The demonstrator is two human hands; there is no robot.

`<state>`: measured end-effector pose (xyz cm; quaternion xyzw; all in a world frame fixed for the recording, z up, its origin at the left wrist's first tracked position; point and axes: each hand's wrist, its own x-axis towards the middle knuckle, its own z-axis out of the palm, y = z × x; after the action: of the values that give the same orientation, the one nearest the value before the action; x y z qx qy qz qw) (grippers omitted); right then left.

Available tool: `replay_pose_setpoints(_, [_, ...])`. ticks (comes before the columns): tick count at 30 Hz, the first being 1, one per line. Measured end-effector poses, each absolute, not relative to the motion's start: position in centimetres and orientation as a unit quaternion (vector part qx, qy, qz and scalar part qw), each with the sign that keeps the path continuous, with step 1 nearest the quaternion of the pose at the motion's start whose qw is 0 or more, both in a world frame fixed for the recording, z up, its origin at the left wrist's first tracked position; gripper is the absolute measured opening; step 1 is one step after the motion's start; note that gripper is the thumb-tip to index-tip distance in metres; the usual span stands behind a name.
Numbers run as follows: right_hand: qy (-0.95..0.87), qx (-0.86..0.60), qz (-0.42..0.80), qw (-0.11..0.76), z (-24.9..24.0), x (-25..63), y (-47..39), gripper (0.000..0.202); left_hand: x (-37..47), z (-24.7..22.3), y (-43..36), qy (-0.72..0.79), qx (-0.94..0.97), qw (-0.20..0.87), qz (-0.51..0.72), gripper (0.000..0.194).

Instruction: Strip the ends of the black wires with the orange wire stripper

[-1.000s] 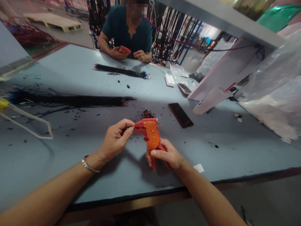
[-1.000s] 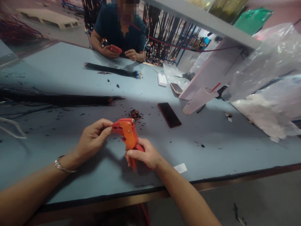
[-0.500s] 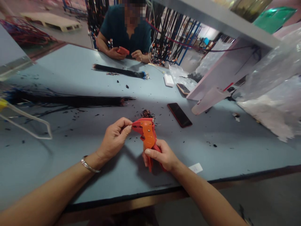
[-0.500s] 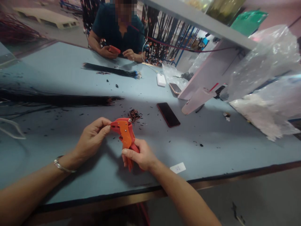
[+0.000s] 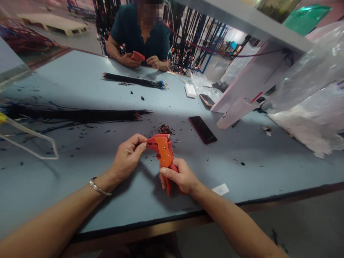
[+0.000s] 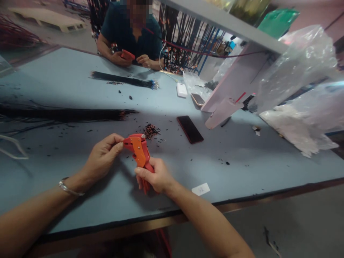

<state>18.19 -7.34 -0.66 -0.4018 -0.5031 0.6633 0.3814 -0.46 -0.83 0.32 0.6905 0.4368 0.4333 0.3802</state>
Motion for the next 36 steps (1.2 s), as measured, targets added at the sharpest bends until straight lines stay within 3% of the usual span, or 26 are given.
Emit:
replay_pose_setpoints(9, [-0.509, -0.443, 0.623, 0.395, -0.9, 17.5, -7.3, 0.040, -0.4, 0.1, -0.7, 0.442, 0.676, 0.398, 0.434, 0.019])
replay_pose_setpoints(16, [-0.490, -0.421, 0.656, 0.391, -1.0, 18.0, -7.1, 0.039, -0.4, 0.4, -0.6, 0.475, 0.676, 0.373, 0.421, 0.019])
replay_pose_setpoints(21, [-0.434, -0.394, 0.683, 0.435, -0.7, 19.1, -7.0, 0.031, -0.3, 0.4, -0.3, 0.504, 0.654, 0.366, 0.430, 0.016])
replay_pose_setpoints(26, [-0.511, -0.364, 0.661, 0.412, 0.1, 20.0, -7.1, 0.029, -0.3, 0.3, -0.5, 0.490, 0.648, 0.395, 0.430, 0.017])
replay_pose_setpoints(30, [-0.605, -0.414, 0.560, 0.386, 0.8, 20.6, -7.5, 0.024, -0.3, 0.1, -0.6, 0.479, 0.632, 0.425, 0.437, 0.016])
replay_pose_setpoints(33, [-0.680, -0.479, 0.397, 0.387, 1.2, 20.9, -7.6, 0.016, -0.3, -0.3, -0.6, 0.469, 0.620, 0.449, 0.440, 0.016])
replay_pose_setpoints(36, [-0.730, -0.523, 0.212, 0.386, 1.1, 21.1, -7.5, 0.022, -0.4, -0.4, -0.6, 0.463, 0.621, 0.453, 0.441, 0.016])
